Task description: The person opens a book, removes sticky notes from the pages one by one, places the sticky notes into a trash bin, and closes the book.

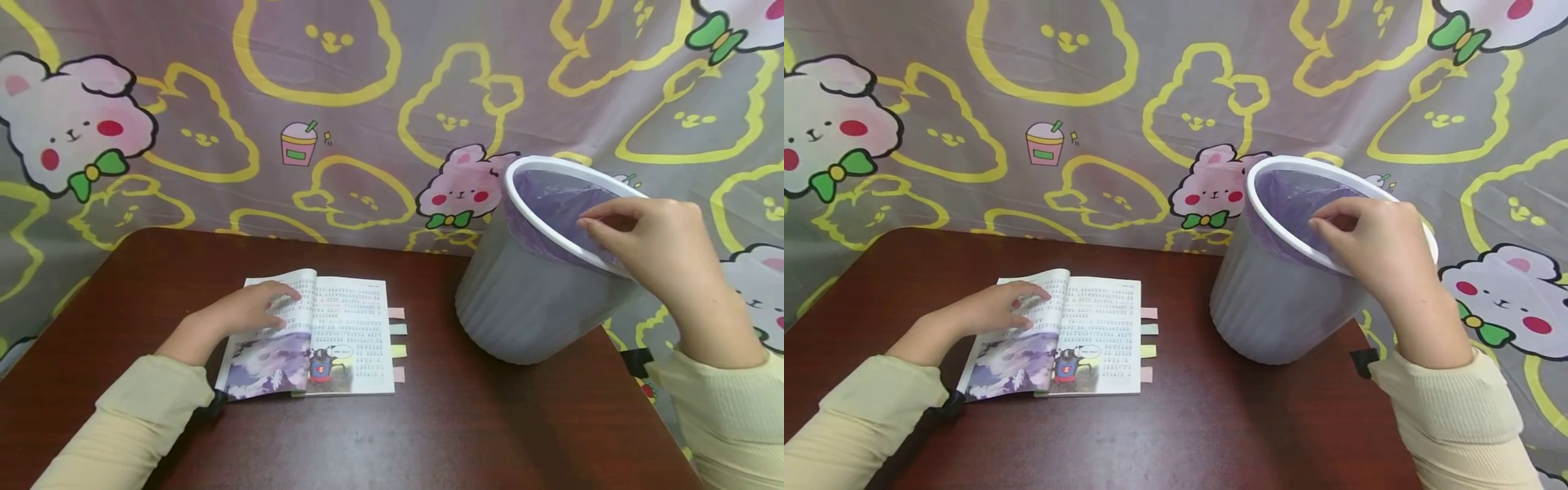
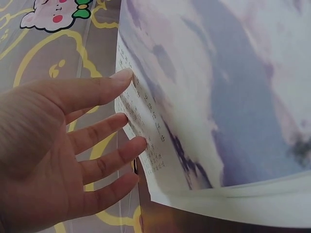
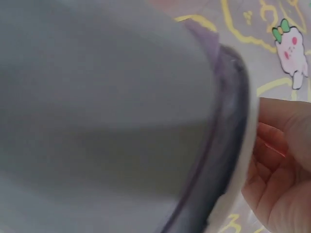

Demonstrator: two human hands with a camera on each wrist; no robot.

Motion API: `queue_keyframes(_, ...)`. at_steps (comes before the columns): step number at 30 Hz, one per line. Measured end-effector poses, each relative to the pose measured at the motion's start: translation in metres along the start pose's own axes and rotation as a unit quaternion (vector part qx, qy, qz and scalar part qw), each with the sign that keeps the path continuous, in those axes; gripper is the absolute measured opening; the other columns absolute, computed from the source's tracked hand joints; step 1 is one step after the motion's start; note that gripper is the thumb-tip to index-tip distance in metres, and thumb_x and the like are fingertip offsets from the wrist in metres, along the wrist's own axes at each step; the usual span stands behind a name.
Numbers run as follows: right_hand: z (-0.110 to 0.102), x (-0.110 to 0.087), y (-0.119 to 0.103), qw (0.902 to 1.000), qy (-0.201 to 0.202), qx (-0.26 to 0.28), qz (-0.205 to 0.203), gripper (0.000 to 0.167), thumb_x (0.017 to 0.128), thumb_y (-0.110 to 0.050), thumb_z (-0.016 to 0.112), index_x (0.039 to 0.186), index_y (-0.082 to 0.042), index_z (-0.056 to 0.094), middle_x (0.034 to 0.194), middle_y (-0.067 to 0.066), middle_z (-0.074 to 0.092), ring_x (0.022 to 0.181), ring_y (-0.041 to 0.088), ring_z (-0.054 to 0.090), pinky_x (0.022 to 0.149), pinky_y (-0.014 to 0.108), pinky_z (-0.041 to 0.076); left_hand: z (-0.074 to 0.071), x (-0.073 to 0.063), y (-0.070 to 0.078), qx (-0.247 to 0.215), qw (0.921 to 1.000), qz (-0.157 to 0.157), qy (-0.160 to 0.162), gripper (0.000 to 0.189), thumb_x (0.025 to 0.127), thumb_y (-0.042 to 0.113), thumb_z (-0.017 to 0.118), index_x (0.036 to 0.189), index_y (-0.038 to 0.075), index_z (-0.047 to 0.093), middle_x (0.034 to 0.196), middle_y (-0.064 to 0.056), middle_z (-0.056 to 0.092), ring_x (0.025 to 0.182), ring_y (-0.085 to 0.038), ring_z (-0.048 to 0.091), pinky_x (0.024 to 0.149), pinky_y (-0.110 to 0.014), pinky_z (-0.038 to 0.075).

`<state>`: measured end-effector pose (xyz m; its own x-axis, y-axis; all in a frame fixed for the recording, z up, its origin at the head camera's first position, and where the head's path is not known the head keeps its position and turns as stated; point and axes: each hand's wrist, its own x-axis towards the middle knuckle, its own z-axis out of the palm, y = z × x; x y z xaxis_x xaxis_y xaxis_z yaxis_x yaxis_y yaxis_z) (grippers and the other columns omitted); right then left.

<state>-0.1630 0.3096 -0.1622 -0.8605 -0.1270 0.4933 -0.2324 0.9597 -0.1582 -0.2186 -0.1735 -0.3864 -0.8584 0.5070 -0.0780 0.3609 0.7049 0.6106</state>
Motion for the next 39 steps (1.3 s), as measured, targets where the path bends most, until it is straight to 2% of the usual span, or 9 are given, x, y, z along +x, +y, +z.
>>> queue_keyframes(6,-0.003,-0.003,-0.031,0.9964,0.063,0.054,-0.017,0.012,0.09,-0.013,0.08,0.099,-0.006,0.082,0.086,0.016,0.075,0.062,-0.02,0.047,0.058,0.005,0.035,0.0,0.001,0.0,0.013,0.9998,0.011,0.007,0.046,0.089,0.003,0.078,0.132,-0.005,0.062,0.138,-0.032,0.053,0.112,-0.046,0.06,0.096,-0.059,0.05)
queue_keyframes(10,-0.001,-0.005,-0.062,0.9877,0.088,0.106,-0.074,0.014,0.085,-0.006,0.084,0.099,-0.004,0.082,0.087,0.013,0.076,0.067,-0.015,0.053,0.065,0.003,0.041,-0.001,0.001,0.003,0.021,0.9997,0.008,0.011,0.045,0.088,0.002,0.079,0.129,-0.005,0.064,0.138,-0.033,0.052,0.108,-0.044,0.062,0.094,-0.057,0.051)
queue_keyframes(14,0.013,-0.006,-0.092,0.9763,0.074,0.137,-0.15,0.012,0.084,-0.004,0.084,0.096,-0.005,0.082,0.082,0.005,0.075,0.067,-0.006,0.058,0.064,0.007,0.044,-0.002,0.001,0.007,0.022,0.9996,0.005,0.015,0.042,0.087,-0.002,0.077,0.128,-0.003,0.066,0.137,-0.032,0.052,0.109,-0.043,0.062,0.092,-0.055,0.053)
queue_keyframes(18,0.051,-0.004,-0.114,0.9689,-0.009,0.166,-0.183,0.006,0.088,-0.007,0.081,0.094,-0.008,0.081,0.08,-0.001,0.074,0.068,0.007,0.064,0.066,0.021,0.052,0.0,0.004,0.008,0.03,0.9989,0.03,0.023,0.043,0.084,-0.011,0.068,0.126,0.0,0.068,0.13,-0.025,0.057,0.105,-0.035,0.061,0.085,-0.046,0.053)
queue_keyframes(22,0.105,0.002,-0.12,0.9669,-0.132,0.161,-0.147,0.006,0.091,-0.012,0.08,0.095,-0.008,0.08,0.085,0.0,0.074,0.075,0.014,0.067,0.072,0.034,0.057,0.004,0.008,0.012,0.057,0.9963,0.059,0.026,0.05,0.079,-0.017,0.06,0.124,0.001,0.07,0.124,-0.019,0.062,0.11,-0.034,0.06,0.089,-0.044,0.051)
queue_keyframes(24,0.136,0.006,-0.114,0.9627,-0.19,0.154,-0.114,0.008,0.091,-0.013,0.079,0.097,-0.007,0.08,0.089,0.002,0.075,0.076,0.015,0.066,0.072,0.034,0.057,0.006,0.01,0.015,0.075,0.9949,0.063,0.024,0.046,0.083,-0.017,0.06,0.124,0.001,0.071,0.123,-0.018,0.063,0.115,-0.036,0.06,0.095,-0.047,0.051)
queue_keyframes(29,0.208,0.01,-0.092,0.9428,-0.299,0.145,-0.023,0.008,0.092,-0.012,0.078,0.098,-0.007,0.079,0.093,0.004,0.074,0.075,0.018,0.063,0.07,0.033,0.057,0.008,0.014,0.025,0.137,0.9883,0.066,0.017,0.047,0.087,-0.018,0.055,0.122,0.008,0.074,0.122,-0.015,0.064,0.115,-0.039,0.062,0.095,-0.049,0.053)
queue_keyframes(34,0.257,0.005,-0.079,0.9267,-0.34,0.157,0.028,0.007,0.091,-0.011,0.079,0.097,-0.007,0.078,0.094,0.005,0.073,0.079,0.021,0.064,0.075,0.036,0.058,0.008,0.019,0.032,0.162,0.9838,0.076,-0.004,0.05,0.089,-0.021,0.05,0.116,0.01,0.077,0.113,-0.012,0.064,0.109,-0.035,0.065,0.093,-0.046,0.054)
queue_keyframes(39,0.283,-0.001,-0.073,0.9228,-0.343,0.17,0.042,0.01,0.087,-0.01,0.082,0.095,-0.007,0.076,0.094,0.005,0.072,0.083,0.022,0.062,0.078,0.038,0.056,0.01,0.024,0.035,0.153,0.9833,0.096,-0.025,0.048,0.087,-0.022,0.049,0.111,0.007,0.078,0.102,-0.006,0.064,0.1,-0.026,0.066,0.094,-0.042,0.054)
